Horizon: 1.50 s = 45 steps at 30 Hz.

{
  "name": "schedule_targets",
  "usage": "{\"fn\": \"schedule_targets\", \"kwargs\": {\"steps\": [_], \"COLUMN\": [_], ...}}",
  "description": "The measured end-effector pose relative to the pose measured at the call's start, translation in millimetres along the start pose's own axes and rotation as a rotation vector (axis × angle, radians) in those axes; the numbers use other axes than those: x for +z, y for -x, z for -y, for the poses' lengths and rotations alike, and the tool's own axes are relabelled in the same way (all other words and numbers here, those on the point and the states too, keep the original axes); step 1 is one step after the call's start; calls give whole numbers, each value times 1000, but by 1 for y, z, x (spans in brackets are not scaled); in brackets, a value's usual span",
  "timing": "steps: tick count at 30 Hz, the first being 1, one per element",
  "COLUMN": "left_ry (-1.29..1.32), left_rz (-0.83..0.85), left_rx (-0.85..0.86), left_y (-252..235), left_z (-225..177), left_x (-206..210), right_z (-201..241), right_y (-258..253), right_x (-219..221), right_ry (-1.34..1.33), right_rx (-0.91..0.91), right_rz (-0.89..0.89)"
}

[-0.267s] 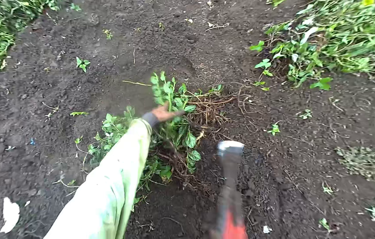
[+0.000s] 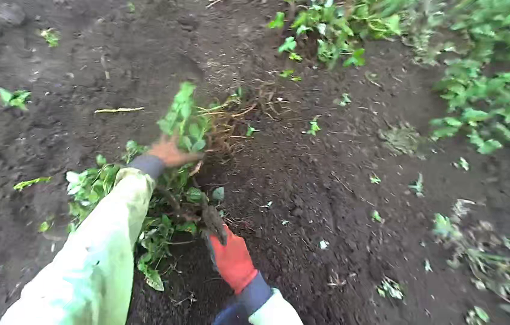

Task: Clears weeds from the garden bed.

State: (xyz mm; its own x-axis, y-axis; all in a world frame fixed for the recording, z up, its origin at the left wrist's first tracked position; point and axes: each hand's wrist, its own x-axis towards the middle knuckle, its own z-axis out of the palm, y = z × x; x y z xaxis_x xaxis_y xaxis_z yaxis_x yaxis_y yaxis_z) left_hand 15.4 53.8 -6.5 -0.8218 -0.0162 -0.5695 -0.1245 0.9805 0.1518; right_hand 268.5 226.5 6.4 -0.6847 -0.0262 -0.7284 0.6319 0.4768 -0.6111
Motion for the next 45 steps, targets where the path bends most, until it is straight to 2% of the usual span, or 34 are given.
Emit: {"fn": "schedule_targets", "kwargs": {"steps": [3, 6, 9, 11, 13, 14, 16, 17, 18, 19, 20, 21, 22, 24, 26, 27, 28, 30, 32, 33, 35, 36, 37, 39, 41, 43, 45], "left_ry": [-152, -211, -245, -309, -335, -321, -282, -289, -288, -285, -309, -355, -408, -495, -513, -514, -492, -408, -316, -275, -214, -207, -218, -268, -311, -351, -395], "left_rz": [-85, -173, -222, -267, -351, -412, -483, -490, -465, -407, -345, -294, -262, -248, -226, -210, -202, -235, -272, -268, -253, -251, -254, -282, -288, -273, -231], "left_rx": [13, 25, 19, 31, 54, 114, 337, 499, 690, 866, 969, 993, 938, 684, 529, 503, 509, 611, 735, 762, 738, 708, 687, 671, 666, 655, 616], "left_y": [1, -16, -39, -51, -45, -28, 33, 66, 96, 115, 116, 99, 72, 21, 0, 4, 18, 56, 79, 80, 62, 50, 40, 29, 23, 22, 29], "left_z": [-20, -33, -27, -25, -29, -35, -70, -91, -103, -99, -81, -56, -32, -2, -9, -24, -46, -93, -139, -157, -182, -189, -192, -192, -186, -192, -195], "left_x": [15, 20, 13, -5, -24, -30, -20, 2, 35, 75, 110, 133, 145, 134, 114, 108, 103, 111, 133, 147, 176, 190, 204, 219, 222, 218, 212], "right_z": [-36, -77, -115, -149, -164, -155, -130, -120, -117, -120, -126, -134, -143, -167, -193, -201, -205, -201, -196, -192, -178, -172, -168, -159, -152, -150, -161], "right_y": [39, 121, 191, 203, 177, 155, 114, 105, 106, 117, 134, 153, 174, 205, 199, 177, 148, 103, 99, 106, 107, 98, 85, 69, 78, 119, 187], "right_x": [-31, -45, -64, -76, -83, -84, -87, -94, -99, -100, -98, -96, -93, -94, -106, -121, -139, -174, -195, -196, -201, -207, -218, -255, -295, -328, -342], "right_ry": [-97, -488, -828, -998, -1003, -893, -435, -221, -126, -142, -240, -397, -606, -1001, -1238, -1276, -1237, -947, -699, -685, -910, -1044, -1048, -707, -261, 92, 209], "right_rx": [15, 127, 212, 165, 163, 195, 237, 265, 277, 276, 264, 252, 244, 274, 273, 254, 261, 388, 452, 462, 425, 393, 379, 400, 438, 452, 484], "right_rz": [-92, -314, -481, -435, -408, -415, -412, -372, -359, -391, -458, -542, -633, -719, -735, -750, -781, -883, -906, -909, -927, -890, -844, -724, -596, -548, -549]}}
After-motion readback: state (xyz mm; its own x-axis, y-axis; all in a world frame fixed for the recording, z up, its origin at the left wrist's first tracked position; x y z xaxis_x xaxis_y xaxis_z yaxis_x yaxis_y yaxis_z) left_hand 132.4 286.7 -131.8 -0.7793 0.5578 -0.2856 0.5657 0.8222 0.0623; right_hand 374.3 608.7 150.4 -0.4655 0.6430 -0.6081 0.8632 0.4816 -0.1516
